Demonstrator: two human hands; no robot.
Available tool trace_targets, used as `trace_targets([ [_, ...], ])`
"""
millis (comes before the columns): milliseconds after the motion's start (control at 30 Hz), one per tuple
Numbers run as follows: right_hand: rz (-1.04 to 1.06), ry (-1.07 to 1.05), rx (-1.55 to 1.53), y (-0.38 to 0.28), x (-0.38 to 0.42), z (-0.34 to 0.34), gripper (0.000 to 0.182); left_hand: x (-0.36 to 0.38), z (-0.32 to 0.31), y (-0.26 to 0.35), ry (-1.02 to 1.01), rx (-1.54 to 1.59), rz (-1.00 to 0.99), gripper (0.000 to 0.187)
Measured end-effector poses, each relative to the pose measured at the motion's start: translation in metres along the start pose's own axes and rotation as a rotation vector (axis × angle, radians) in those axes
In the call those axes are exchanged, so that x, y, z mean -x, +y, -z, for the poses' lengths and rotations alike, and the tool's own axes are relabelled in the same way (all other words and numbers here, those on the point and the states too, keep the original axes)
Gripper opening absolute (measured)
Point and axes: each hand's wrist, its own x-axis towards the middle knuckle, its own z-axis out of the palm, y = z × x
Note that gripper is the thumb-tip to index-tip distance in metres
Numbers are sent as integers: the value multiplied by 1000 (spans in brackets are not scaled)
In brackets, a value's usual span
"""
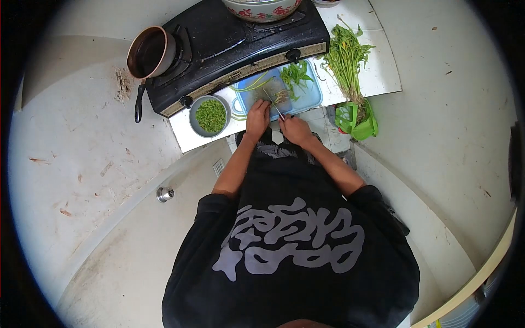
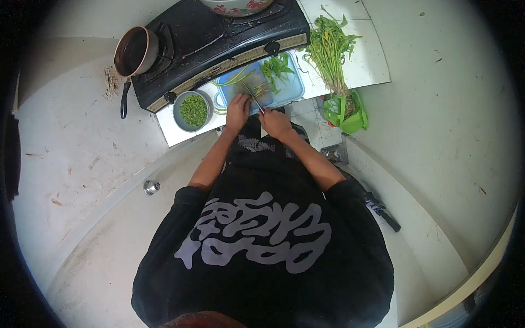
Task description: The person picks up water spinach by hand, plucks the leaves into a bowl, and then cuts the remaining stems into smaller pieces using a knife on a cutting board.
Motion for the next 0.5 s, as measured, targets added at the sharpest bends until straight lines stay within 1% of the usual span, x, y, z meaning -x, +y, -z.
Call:
trace_targets([
  [100, -1, -9, 19, 3, 14, 8, 50, 0, -2, -1, 25, 5, -29, 12],
  [167, -4, -38, 22, 5, 24, 8, 50, 1, -2, 0, 32, 26, -5, 11],
  [300, 1, -12, 4, 7, 20, 3, 50, 0, -1, 0, 12, 23, -3, 12],
  [400, -16, -46, 13, 2, 6, 1, 47, 0, 0, 0, 17, 18, -9, 12],
  [500, -15, -2, -4, 4, 7, -2, 50, -1, 0, 2, 18, 43, 18, 12],
])
